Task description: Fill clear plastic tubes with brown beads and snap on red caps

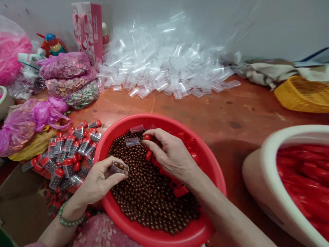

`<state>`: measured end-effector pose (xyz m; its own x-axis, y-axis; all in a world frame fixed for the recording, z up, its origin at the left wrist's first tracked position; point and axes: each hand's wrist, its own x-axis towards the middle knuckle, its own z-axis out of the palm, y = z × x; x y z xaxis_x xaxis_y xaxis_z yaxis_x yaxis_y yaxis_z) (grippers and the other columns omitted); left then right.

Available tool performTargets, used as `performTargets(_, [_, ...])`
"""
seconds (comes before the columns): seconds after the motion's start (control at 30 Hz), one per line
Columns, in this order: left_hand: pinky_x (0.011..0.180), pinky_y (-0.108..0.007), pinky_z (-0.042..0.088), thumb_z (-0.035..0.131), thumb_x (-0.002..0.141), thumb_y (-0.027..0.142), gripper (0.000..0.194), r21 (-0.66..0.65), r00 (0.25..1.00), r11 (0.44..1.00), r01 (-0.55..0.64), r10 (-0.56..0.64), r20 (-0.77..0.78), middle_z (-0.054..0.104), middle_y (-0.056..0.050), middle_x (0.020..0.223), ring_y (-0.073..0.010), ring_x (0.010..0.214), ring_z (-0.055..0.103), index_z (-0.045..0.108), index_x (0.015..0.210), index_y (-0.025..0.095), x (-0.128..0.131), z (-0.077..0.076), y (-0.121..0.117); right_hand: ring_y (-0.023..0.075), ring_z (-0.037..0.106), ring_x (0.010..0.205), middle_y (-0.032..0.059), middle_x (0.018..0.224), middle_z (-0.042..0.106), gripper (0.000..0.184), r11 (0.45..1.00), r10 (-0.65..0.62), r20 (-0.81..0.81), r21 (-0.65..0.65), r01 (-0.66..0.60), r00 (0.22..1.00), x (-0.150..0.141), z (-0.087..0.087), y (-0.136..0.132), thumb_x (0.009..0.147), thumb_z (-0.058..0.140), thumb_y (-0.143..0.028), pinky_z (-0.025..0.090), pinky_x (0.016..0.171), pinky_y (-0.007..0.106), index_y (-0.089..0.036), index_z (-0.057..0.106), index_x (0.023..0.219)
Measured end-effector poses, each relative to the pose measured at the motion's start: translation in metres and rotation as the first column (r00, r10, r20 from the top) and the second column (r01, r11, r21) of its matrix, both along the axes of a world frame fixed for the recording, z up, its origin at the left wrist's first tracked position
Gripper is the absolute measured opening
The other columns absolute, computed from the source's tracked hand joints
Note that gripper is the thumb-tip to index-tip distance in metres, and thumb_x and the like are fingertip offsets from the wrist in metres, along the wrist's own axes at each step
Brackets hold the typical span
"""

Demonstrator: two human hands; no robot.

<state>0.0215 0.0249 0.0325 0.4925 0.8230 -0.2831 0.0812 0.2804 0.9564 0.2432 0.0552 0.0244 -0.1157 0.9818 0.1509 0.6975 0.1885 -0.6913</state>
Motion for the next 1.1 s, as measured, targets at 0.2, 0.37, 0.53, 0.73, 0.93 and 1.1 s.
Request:
performTargets(0.2, [0.076,-0.025,0.051,0.062,0.086,0.029,0.022,-0.058,0.993,0.998,-0.024,0.03,0.116,0.068,-0.005,0.086,-0.013,0.081,0.065,0.06,0.102,0.014,0.006,0.006,-0.002,0.0191,0.07,0.089,0.0049,0.098,0.072,0.02,0.972,-0.232,-0.68,-0.133,0.194,0.696,-0.022,0.014,-0.031,0.089,0.054,-0.037,0.056,0.079,0.035,-0.027,0.058,0.106])
performTargets(0.37, [0.084,-0.031,0.054,0.07,0.081,0.036,0.03,-0.205,0.952,0.973,-0.105,0.157,0.262,0.07,-0.007,0.094,-0.017,0.089,0.07,0.057,0.097,0.014,0.014,0.005,-0.004,0.0199,0.072,0.086,0.006,0.099,0.073,0.023,0.975,-0.223,-0.737,-0.153,0.164,0.638,-0.03,0.005,-0.041,0.09,0.055,-0.04,0.058,0.079,0.037,-0.027,0.059,0.108])
performTargets(0.53, [0.086,-0.03,0.053,0.073,0.078,0.039,0.035,-0.279,0.932,0.947,-0.16,0.238,0.274,0.068,-0.005,0.096,-0.0145,0.088,0.068,0.059,0.098,0.014,0.019,-0.007,-0.003,0.0168,0.069,0.093,0.0038,0.101,0.073,0.02,0.986,-0.056,-0.367,0.123,0.108,0.929,-0.02,0.001,-0.045,0.091,0.055,-0.024,0.055,0.088,0.033,-0.026,0.064,0.109])
performTargets(0.73, [0.083,-0.026,0.051,0.074,0.076,0.042,0.039,-0.216,0.957,0.957,-0.195,0.234,0.171,0.064,-0.003,0.091,-0.0108,0.081,0.063,0.06,0.096,0.012,0.018,-0.007,0.004,0.0159,0.069,0.093,0.0084,0.104,0.07,0.03,0.917,0.178,0.084,0.347,-0.197,0.98,-0.017,-0.003,-0.043,0.092,0.049,-0.011,0.058,0.081,0.026,-0.022,0.061,0.118])
performTargets(0.93, [0.082,-0.028,0.049,0.072,0.077,0.044,0.038,-0.207,0.965,0.969,-0.134,0.176,0.196,0.059,-0.001,0.087,-0.0104,0.079,0.058,0.057,0.093,0.012,0.024,-0.009,0.004,0.0178,0.068,0.095,0.0113,0.107,0.07,0.045,0.895,0.275,0.183,0.309,-0.321,0.944,-0.018,-0.013,-0.042,0.092,0.042,-0.005,0.059,0.082,0.029,-0.02,0.052,0.133])
performTargets(1.1, [0.087,-0.032,0.047,0.067,0.082,0.036,0.03,-0.137,0.985,0.987,-0.083,0.102,0.141,0.063,-0.004,0.091,-0.0147,0.088,0.059,0.059,0.099,0.014,0.018,-0.005,0.006,0.0153,0.07,0.089,0.0078,0.102,0.072,0.037,0.936,0.279,0.04,0.211,-0.281,0.959,-0.012,-0.006,-0.035,0.093,0.047,-0.011,0.059,0.078,0.024,-0.022,0.059,0.125])
